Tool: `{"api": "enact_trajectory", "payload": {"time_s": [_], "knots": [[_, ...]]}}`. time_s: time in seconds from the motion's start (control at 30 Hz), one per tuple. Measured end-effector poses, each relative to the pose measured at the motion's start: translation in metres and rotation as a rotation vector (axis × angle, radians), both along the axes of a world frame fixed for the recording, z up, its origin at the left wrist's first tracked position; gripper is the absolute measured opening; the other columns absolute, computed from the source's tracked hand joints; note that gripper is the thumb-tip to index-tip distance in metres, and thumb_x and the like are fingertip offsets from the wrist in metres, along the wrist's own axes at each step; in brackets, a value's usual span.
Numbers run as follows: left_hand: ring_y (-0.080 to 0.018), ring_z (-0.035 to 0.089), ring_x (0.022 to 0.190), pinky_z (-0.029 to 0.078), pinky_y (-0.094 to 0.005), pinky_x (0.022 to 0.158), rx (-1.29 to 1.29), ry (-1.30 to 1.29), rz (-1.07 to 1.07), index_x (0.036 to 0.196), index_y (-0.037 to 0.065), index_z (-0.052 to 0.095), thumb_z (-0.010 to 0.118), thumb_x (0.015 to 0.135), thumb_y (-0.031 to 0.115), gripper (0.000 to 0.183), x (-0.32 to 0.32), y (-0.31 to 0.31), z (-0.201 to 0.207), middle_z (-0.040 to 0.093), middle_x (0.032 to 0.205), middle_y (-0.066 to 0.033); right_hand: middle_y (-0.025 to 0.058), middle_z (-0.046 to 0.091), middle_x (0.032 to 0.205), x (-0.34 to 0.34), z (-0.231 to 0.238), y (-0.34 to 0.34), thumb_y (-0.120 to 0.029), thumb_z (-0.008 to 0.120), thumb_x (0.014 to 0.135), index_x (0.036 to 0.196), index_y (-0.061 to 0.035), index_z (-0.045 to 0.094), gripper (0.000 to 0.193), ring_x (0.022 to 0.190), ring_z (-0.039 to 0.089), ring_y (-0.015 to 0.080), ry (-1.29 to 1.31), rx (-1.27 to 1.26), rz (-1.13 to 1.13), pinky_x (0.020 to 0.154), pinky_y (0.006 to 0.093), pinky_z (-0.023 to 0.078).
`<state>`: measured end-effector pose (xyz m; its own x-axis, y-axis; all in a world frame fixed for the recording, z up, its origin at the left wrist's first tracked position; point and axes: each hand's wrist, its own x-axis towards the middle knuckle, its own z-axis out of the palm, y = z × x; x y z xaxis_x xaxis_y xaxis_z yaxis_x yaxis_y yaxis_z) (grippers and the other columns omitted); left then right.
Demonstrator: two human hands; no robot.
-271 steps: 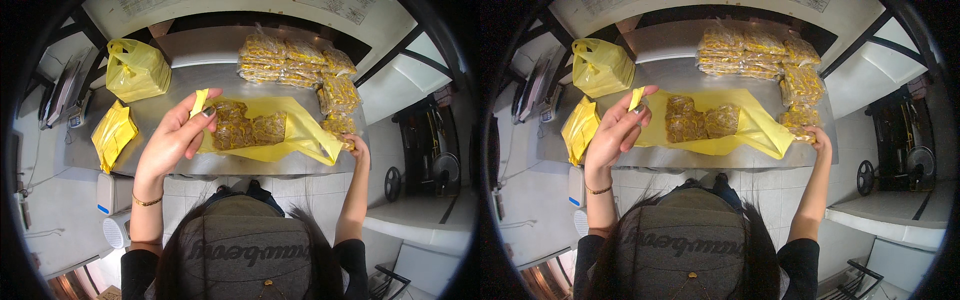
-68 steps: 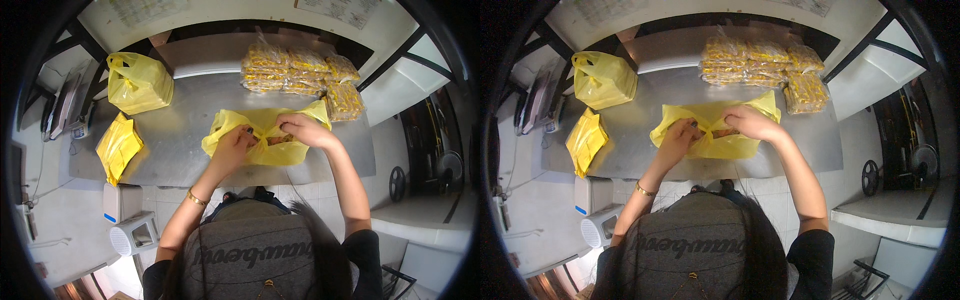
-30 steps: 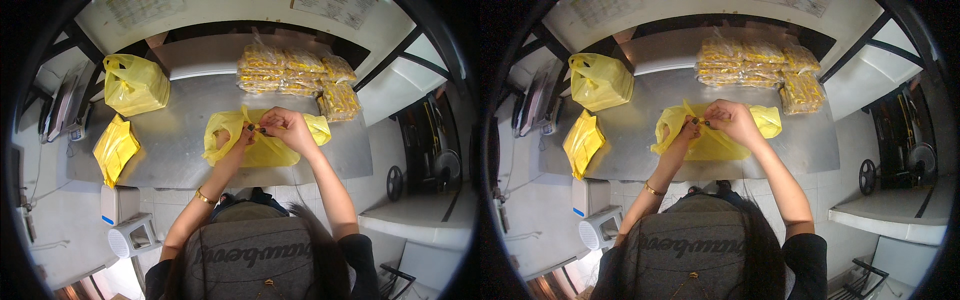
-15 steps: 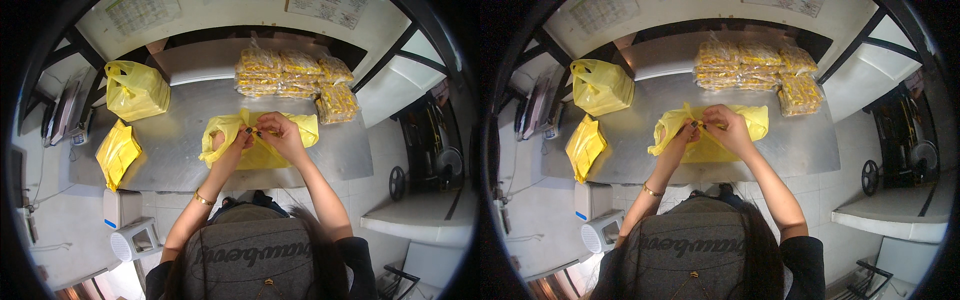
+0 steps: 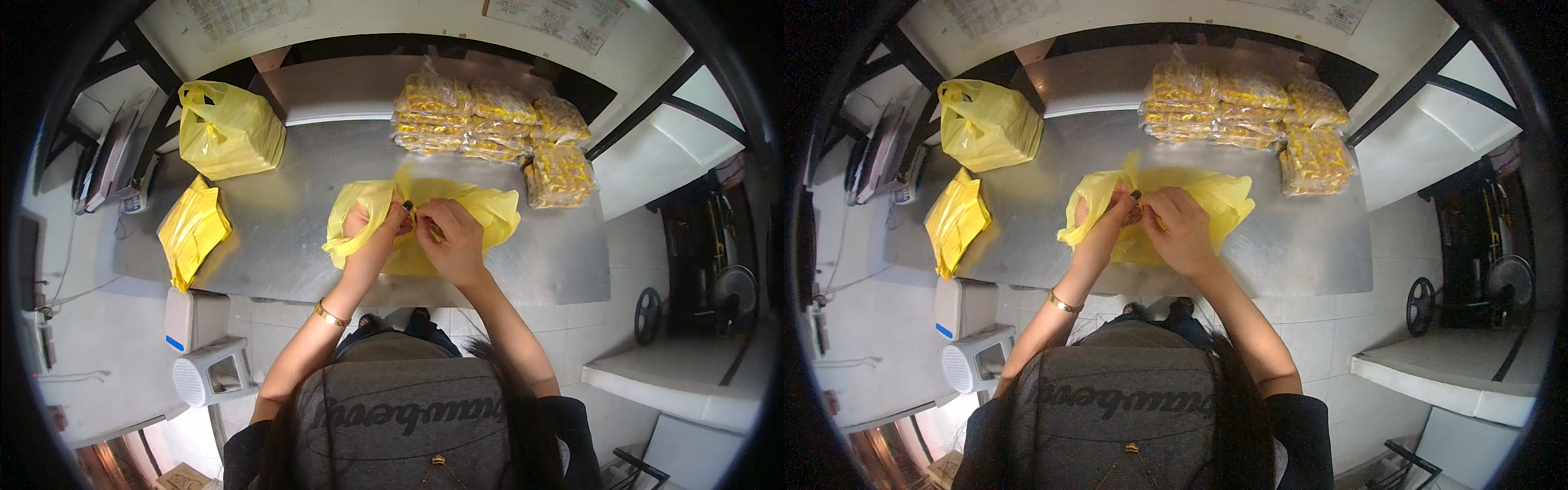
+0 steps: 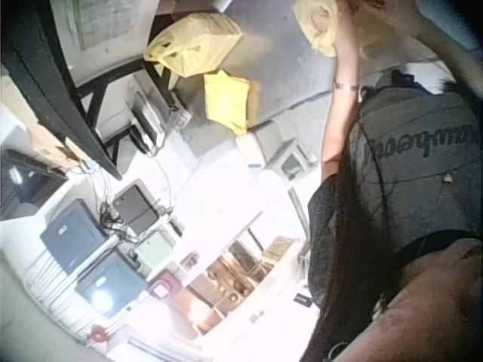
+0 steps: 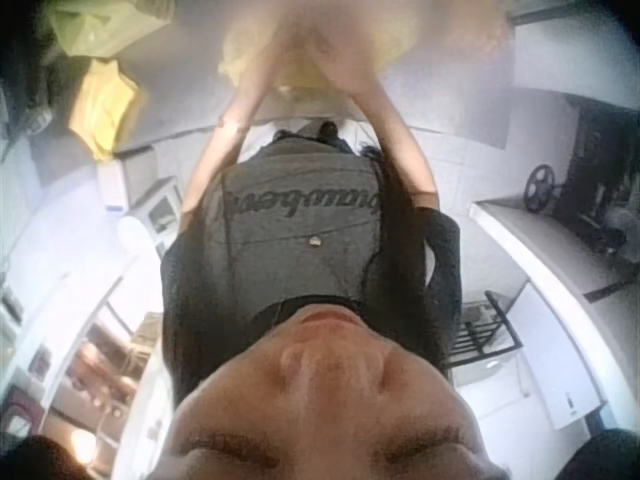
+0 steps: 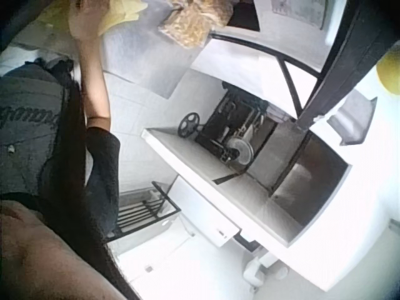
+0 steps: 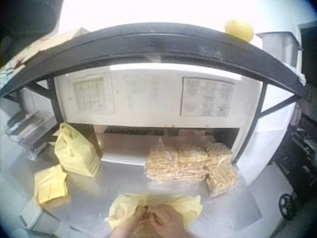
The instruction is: The person packs individually wrapped snack bars into yellow plastic bags on a stainless steel table. They open a bag, place several snack bars inside, and tie the bag closed, repeating this process for multiple bags.
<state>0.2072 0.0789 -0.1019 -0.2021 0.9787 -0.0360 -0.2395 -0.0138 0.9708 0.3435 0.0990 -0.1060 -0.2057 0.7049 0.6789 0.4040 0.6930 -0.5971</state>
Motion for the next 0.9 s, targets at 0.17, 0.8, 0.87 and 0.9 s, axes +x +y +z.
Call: {"api": "enact_trajectory", "payload": {"time_s": [0.17, 0.8, 0.87, 0.9], "knots": [[-0.0091, 0.060, 0.066, 0.051, -0.0239, 0.059, -0.022, 0.074, 0.010, 0.090, 0.000, 0.063, 0.063, 0.086, 0.005, 0.006, -0.002, 0.003, -0.007, 0.063, 0.076, -0.0019, 0.0105, 0.061, 0.080, 0.003, -0.009, 0.004, 0.001, 0.064, 0.073, 0.086, -0.0060, 0.058, 0.016, 0.076, 0.060, 0.0306, 0.041, 0.000, 0.012, 0.064, 0.0390, 0.049], [-0.0136, 0.058, 0.091, 0.049, -0.0276, 0.083, -0.290, -0.119, -0.288, 0.109, 0.001, 0.059, 0.056, 0.089, 0.000, 0.021, -0.014, 0.003, -0.010, 0.058, 0.104, -0.0024, 0.0095, 0.065, 0.092, 0.017, -0.012, 0.011, 0.008, 0.063, 0.073, 0.093, -0.0026, 0.065, 0.023, 0.085, 0.063, 0.0255, 0.013, -0.048, 0.136, 0.070, 0.0326, 0.052], [-0.0145, 0.057, 0.094, 0.049, -0.0279, 0.085, -0.297, -0.148, -0.291, 0.111, 0.000, 0.057, 0.054, 0.090, 0.000, 0.021, -0.014, 0.002, -0.006, 0.058, 0.106, -0.0031, 0.0099, 0.065, 0.094, 0.018, -0.011, 0.011, 0.008, 0.063, 0.074, 0.095, -0.0021, 0.066, 0.023, 0.086, 0.064, 0.0250, 0.036, -0.064, 0.162, 0.071, 0.0315, 0.053], [-0.0140, 0.058, 0.092, 0.049, -0.0273, 0.084, -0.270, -0.157, -0.249, 0.108, 0.000, 0.059, 0.056, 0.090, 0.002, 0.019, -0.011, 0.000, -0.004, 0.060, 0.104, -0.0030, 0.0100, 0.065, 0.095, 0.018, -0.012, 0.012, 0.008, 0.063, 0.074, 0.095, -0.0018, 0.066, 0.023, 0.086, 0.064, 0.0246, 0.036, -0.070, 0.164, 0.072, 0.0308, 0.053]]}}
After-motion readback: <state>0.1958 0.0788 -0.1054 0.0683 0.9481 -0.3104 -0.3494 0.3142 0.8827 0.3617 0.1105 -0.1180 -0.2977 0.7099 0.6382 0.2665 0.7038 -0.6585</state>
